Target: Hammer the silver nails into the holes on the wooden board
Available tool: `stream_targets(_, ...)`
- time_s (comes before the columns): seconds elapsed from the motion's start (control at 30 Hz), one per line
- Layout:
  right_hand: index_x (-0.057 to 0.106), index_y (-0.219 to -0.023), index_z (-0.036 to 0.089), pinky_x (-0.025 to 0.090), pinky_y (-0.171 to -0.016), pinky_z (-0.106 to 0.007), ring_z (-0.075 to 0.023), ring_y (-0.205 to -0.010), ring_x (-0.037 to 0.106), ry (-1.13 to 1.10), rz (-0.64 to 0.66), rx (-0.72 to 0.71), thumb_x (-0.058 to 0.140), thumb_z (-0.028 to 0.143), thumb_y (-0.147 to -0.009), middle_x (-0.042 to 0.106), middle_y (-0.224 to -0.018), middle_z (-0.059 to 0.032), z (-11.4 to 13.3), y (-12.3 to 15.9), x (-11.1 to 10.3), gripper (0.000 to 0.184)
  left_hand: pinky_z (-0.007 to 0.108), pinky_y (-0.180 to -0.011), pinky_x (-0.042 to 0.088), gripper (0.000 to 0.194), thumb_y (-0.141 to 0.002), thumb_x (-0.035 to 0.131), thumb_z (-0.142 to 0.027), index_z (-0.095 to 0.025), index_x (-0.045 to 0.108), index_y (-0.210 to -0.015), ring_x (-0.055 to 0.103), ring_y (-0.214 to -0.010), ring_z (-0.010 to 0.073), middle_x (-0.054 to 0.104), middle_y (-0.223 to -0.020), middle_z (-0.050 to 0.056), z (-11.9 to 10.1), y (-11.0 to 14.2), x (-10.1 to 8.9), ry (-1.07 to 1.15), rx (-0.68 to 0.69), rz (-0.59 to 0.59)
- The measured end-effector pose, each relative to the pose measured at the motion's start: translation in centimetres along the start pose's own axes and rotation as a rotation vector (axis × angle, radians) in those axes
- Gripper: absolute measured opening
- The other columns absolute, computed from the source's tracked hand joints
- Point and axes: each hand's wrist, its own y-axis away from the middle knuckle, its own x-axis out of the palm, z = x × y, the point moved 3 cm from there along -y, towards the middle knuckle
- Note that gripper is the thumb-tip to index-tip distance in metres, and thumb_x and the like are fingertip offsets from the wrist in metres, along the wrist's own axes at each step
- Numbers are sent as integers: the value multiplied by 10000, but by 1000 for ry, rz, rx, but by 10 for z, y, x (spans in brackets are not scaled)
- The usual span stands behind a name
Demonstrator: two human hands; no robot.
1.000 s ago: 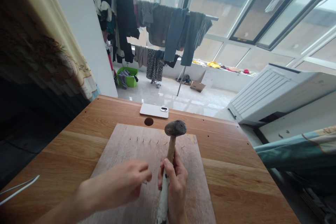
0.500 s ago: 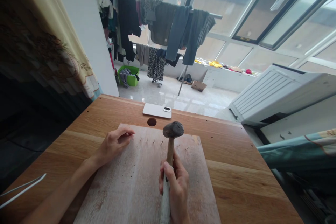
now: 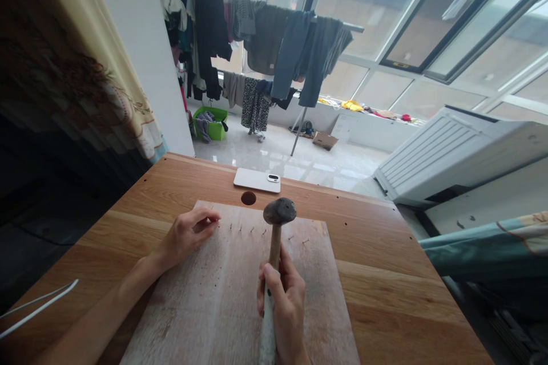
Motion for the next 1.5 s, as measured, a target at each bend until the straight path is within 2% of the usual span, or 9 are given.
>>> stream_targets(0.17,711,-1173,200,372,-344,-140,-36,-364,451,6,-5,-9,722,500,-884,591,-683,57,2,-1,3,417,233,-725,530,101,-932,607,-157,-209,693,-944,652,-748,126,717,-874,-2,-1,0,0,-19,30,19)
stream_targets(0.4,715,-1177,200,369,-324,-144,-43,-353,465,17,-14,-28,734,501,-871,595,-681,57,2,0,3,430,230,-727,539,108,-934,609,-151,-208,700,-934,654,-768,132,714,-866,5,-2,0,0,-28,26,38)
stream_targets(0.53,702,-1249,178,372,-318,-150,-46,-349,472,69,73,5,717,490,-898,590,-690,52,11,0,9,469,231,-730,561,98,-914,625,-151,-207,704,-921,668,-771,134,723,-860,5,-2,0,1,-1,-1,27)
stream_targets(0.7,652,-1373,169,372,-320,-155,-39,-347,461,64,202,124,712,471,-902,580,-711,54,17,10,35,563,255,-785,602,142,-913,627,-170,-208,682,-1038,718,-828,147,747,-932,16,-2,0,3,76,-66,31)
stream_targets(0.83,651,-1402,184,359,-319,-152,-37,-348,447,-2,201,142,732,427,-874,561,-695,63,6,18,59,587,251,-807,593,184,-895,623,-142,-219,667,-1056,718,-841,150,742,-924,2,-2,0,3,64,-70,35)
stream_targets(0.97,664,-1403,195,378,-333,-152,-40,-368,437,40,205,139,727,380,-865,563,-666,64,-5,18,70,573,221,-729,558,241,-818,608,-58,-218,666,-990,682,-753,143,714,-844,-16,-2,-1,1,-21,-44,3)
stream_targets(1.27,641,-1429,165,397,-345,-164,-60,-416,426,111,215,102,684,388,-897,528,-670,62,-21,21,68,578,219,-714,547,311,-785,603,-42,-230,662,-1026,686,-746,149,727,-856,-20,-5,-3,-1,-23,-45,3)
stream_targets(1.4,636,-1435,169,411,-349,-183,-65,-407,440,144,222,28,673,401,-914,549,-697,51,-35,21,65,572,241,-769,566,335,-798,591,-45,-236,668,-1062,715,-844,171,753,-959,3,-6,-3,-2,-5,-15,2)
stream_targets(1.5,660,-1398,172,409,-349,-182,-62,-397,452,126,245,45,694,417,-903,569,-704,48,-38,20,66,553,264,-816,577,319,-792,615,-60,-226,678,-1057,723,-898,193,759,-984,21,-6,-3,-3,-4,-31,23)
